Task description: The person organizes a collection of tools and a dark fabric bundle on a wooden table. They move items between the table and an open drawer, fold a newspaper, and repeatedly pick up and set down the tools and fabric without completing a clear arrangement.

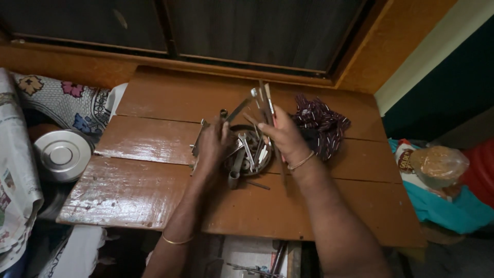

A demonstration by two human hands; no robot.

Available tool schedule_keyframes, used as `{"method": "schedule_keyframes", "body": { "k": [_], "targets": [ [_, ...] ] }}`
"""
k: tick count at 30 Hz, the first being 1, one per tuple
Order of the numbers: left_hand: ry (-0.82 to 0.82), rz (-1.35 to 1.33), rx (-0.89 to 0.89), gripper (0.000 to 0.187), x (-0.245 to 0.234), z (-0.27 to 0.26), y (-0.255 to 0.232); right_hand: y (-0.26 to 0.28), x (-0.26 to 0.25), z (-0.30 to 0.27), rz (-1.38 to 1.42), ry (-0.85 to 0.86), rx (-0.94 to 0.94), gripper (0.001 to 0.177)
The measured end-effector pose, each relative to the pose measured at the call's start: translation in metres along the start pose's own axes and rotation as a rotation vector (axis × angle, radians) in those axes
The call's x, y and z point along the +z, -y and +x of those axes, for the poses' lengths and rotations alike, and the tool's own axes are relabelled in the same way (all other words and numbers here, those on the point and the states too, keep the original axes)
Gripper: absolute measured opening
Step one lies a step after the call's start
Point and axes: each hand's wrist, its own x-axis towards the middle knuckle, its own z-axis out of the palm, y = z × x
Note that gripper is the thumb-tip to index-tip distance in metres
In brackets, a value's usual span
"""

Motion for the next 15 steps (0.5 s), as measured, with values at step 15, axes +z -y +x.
{"method": "schedule_keyframes", "body": {
  "k": [15],
  "targets": [
    [0.398,-0.086,0.345,0.058,0.02,-0.015,-0.024,0.018,0.018,-0.007,-0.04,0.058,0.075,0.062]
  ]
}}
